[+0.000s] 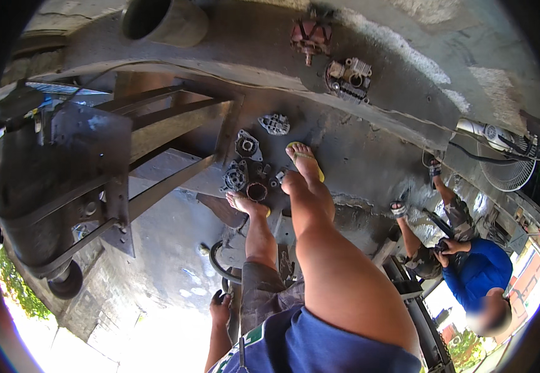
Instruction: The person picks up several small metal parts from the floor and uses a bench grinder to smooth their edges. The person handles each part individually, rotating them against the grinding wheel, then places them back on the floor.
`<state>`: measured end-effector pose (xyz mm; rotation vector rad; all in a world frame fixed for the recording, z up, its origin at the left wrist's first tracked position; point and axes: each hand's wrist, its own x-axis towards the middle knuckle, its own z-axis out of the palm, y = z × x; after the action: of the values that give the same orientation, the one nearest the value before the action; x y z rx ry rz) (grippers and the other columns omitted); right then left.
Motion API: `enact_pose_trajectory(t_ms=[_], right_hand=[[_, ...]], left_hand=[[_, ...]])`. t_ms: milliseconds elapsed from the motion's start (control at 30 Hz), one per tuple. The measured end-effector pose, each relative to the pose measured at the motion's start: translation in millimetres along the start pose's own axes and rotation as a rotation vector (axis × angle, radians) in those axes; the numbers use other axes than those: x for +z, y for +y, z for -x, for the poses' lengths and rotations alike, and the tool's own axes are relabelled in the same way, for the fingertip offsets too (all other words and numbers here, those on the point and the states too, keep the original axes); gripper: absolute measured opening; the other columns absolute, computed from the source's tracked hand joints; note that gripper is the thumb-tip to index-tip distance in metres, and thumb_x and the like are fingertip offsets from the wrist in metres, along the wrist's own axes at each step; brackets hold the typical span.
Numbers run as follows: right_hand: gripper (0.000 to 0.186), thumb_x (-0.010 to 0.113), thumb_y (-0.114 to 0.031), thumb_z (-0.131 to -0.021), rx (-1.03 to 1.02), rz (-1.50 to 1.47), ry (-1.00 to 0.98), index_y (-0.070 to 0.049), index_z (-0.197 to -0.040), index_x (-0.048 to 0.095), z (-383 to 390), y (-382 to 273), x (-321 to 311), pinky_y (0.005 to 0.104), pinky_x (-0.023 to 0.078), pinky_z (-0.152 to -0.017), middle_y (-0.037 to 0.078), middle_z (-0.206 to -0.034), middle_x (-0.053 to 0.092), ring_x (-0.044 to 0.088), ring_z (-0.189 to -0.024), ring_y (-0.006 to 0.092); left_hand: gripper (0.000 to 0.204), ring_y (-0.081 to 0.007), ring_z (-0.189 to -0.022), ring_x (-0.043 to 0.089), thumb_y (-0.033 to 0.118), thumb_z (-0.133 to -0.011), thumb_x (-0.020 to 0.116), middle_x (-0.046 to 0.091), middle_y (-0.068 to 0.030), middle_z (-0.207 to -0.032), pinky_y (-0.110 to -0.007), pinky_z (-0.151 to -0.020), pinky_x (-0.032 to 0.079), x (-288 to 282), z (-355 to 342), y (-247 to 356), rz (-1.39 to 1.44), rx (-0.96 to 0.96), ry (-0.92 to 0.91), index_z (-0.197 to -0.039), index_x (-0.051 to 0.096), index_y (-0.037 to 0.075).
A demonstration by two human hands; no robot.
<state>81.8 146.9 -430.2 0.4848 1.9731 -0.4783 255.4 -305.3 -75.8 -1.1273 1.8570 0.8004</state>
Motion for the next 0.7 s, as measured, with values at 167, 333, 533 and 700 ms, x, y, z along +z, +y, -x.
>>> enact_pose_trajectory(t_ms=[167, 333, 533, 700], right_hand=[[0.036, 0.068, -0.020, -0.097, -0.131, -0.094, -0.102, -0.005, -0.127, 0.081, 28, -56, 4, 0.0481, 0.058, -0.111, 0.020, -0.137, 0.077, 0.072, -0.131, 0.0372], [0.060, 0.078, -0.034, -0.097, -0.491, -0.258, 0.168, 0.000, -0.145, 0.066, 121, -80, -154, 0.0507, 0.054, -0.113, 0.030, -0.134, 0.073, 0.070, -0.128, 0.0452], [0.072, 0.080, -0.039, -0.099, -0.587, 0.021, 0.956, -0.009, -0.159, 0.053, 216, -30, -429, 0.0525, 0.056, -0.111, 0.023, -0.150, 0.061, 0.065, -0.135, 0.0440], [0.107, 0.092, -0.055, -0.082, -0.217, 0.204, 0.566, -0.011, -0.166, 0.044, 174, -20, -526, 0.0525, 0.054, -0.116, 0.026, -0.159, 0.057, 0.061, -0.141, 0.0453]], left_hand=[[0.060, -0.0291, -0.127, 0.073, 0.018, -0.103, 0.079, 0.076, -0.0229, -0.137, -0.039, -0.110, 0.056, 9, 18, 6, -0.126, 0.058, -0.109, -0.153, 0.057, -0.007], [0.059, -0.0263, -0.129, 0.072, 0.015, -0.103, 0.079, 0.076, -0.0190, -0.139, -0.038, -0.112, 0.054, 19, 13, 45, 0.073, 0.052, -0.114, -0.154, 0.057, -0.004], [0.059, -0.0258, -0.125, 0.073, 0.018, -0.103, 0.078, 0.076, -0.0200, -0.138, -0.037, -0.108, 0.055, 32, 28, 85, 0.183, 0.206, -0.079, -0.155, 0.059, -0.003], [0.063, -0.0322, -0.130, 0.073, 0.026, -0.099, 0.082, 0.076, -0.0237, -0.139, -0.041, -0.112, 0.055, 52, 57, 90, 0.102, 0.295, -0.010, -0.152, 0.062, -0.003]])
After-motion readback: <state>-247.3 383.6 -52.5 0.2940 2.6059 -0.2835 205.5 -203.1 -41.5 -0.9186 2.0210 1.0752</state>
